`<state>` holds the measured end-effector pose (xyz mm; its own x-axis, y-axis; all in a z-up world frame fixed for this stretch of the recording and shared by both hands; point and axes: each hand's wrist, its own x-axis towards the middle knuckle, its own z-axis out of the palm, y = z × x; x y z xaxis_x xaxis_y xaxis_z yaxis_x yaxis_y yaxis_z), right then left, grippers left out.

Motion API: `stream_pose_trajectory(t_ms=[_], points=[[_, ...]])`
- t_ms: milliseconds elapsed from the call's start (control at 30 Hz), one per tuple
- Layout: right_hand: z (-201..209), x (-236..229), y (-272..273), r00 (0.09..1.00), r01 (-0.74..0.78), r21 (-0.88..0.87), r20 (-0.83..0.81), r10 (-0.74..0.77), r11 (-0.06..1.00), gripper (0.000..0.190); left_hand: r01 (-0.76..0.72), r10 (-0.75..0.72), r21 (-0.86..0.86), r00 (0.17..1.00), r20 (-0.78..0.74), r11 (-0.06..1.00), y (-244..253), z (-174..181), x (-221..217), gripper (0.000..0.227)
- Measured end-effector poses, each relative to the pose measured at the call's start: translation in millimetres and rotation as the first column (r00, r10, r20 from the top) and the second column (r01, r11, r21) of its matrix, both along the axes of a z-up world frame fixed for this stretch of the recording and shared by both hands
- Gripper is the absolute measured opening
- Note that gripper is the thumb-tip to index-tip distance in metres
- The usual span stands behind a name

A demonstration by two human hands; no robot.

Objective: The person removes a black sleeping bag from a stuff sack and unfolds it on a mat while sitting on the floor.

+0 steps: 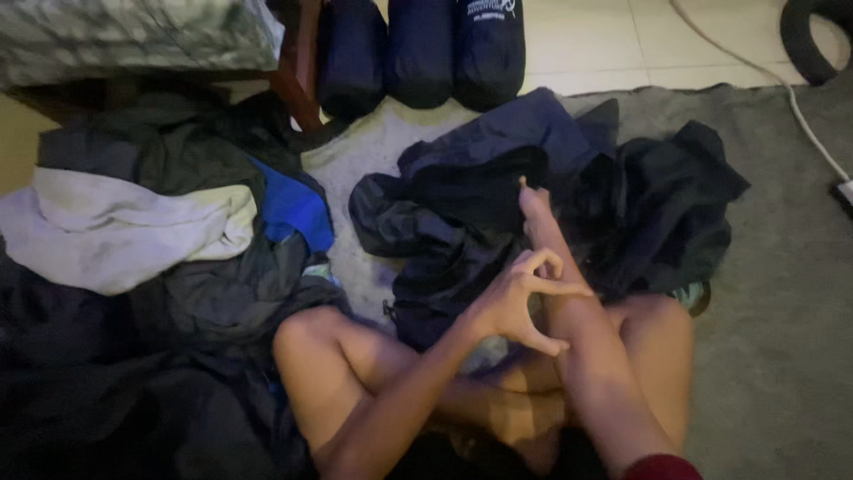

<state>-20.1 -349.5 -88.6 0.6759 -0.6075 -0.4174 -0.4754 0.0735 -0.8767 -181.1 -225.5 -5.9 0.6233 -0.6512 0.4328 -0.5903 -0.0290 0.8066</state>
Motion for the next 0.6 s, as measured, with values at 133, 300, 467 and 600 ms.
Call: stream_pose_trajectory(t_ms=[133, 300, 467, 600], points=[[-7.5, -1.0, -3.6, 0.977, -0.121, -0.077, -0.186, 0.105, 0.990, 0.076, 0.003, -0.005, -0.066, 0.999, -0.032, 0.998, -3.9, -11.2, 5.3, 0.054], [-19.5, -3.2, -15.4, 0.980, -0.114, -0.055, -0.169, 0.103, 0.992, 0.084, 0.060, -0.062, 0.196, 0.998, 0.003, 0.979, 1.4, 13.2, -11.0, 0.110], [-11.6, -6.5, -8.7, 0.985, -0.103, -0.006, -0.136, 0.102, 0.995, 0.077, 0.051, -0.050, 0.031, 0.998, -0.029, 0.998, -7.3, -4.5, 6.2, 0.074], [-6.4, -12.0, -5.1, 0.992, -0.099, 0.017, -0.080, 0.100, 0.995, 0.076, 0.151, -0.151, 0.012, 0.988, -0.021, 0.988, 0.5, -13.0, 7.9, 0.087]])
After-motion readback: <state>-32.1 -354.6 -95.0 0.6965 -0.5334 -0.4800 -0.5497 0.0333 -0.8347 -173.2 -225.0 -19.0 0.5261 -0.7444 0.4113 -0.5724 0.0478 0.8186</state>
